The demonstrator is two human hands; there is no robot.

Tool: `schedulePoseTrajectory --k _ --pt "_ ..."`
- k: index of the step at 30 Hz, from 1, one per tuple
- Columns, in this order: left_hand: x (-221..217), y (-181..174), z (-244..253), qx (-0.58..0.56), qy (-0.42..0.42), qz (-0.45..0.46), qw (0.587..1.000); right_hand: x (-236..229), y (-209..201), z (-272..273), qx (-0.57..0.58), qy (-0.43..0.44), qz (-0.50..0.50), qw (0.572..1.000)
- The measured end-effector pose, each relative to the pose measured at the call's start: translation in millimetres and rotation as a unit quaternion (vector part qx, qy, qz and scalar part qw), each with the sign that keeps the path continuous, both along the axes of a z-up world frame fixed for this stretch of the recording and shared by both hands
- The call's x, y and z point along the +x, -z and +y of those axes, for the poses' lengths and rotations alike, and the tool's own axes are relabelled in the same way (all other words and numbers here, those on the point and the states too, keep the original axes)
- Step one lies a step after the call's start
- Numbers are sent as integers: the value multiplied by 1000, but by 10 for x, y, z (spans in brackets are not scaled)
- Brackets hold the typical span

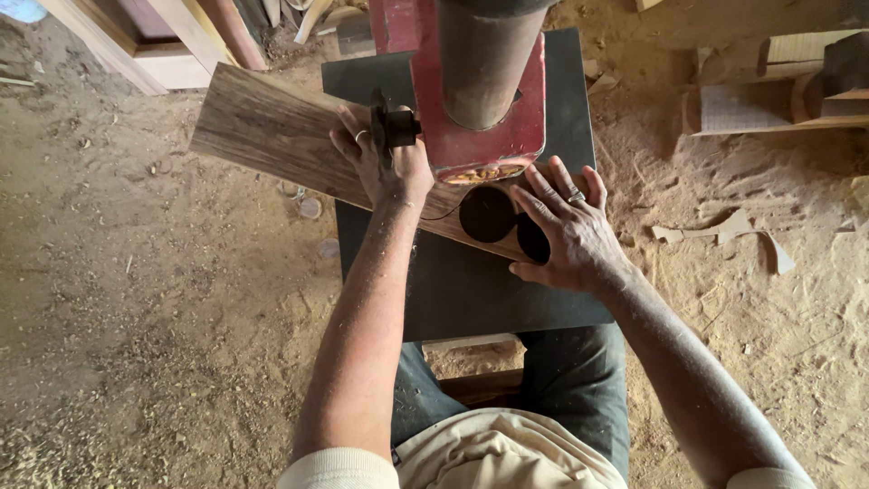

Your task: The person uses a drill press to bore multiple circular holes into a rectangular wooden plank. They position the plank under the drill bit, lower the drill to cut each hole, and reposition the plank to create a series of evenly spaced holes.

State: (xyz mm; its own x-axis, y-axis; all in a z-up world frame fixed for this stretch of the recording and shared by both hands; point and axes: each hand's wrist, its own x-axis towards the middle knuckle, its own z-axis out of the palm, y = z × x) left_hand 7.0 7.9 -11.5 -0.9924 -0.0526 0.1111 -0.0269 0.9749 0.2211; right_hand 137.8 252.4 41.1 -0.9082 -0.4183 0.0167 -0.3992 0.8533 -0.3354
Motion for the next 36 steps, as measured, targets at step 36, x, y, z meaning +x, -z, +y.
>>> schedulePoseTrajectory --k 36 --pt "-295 21 293 15 245 46 968 455 197 -234 -4 188 109 976"
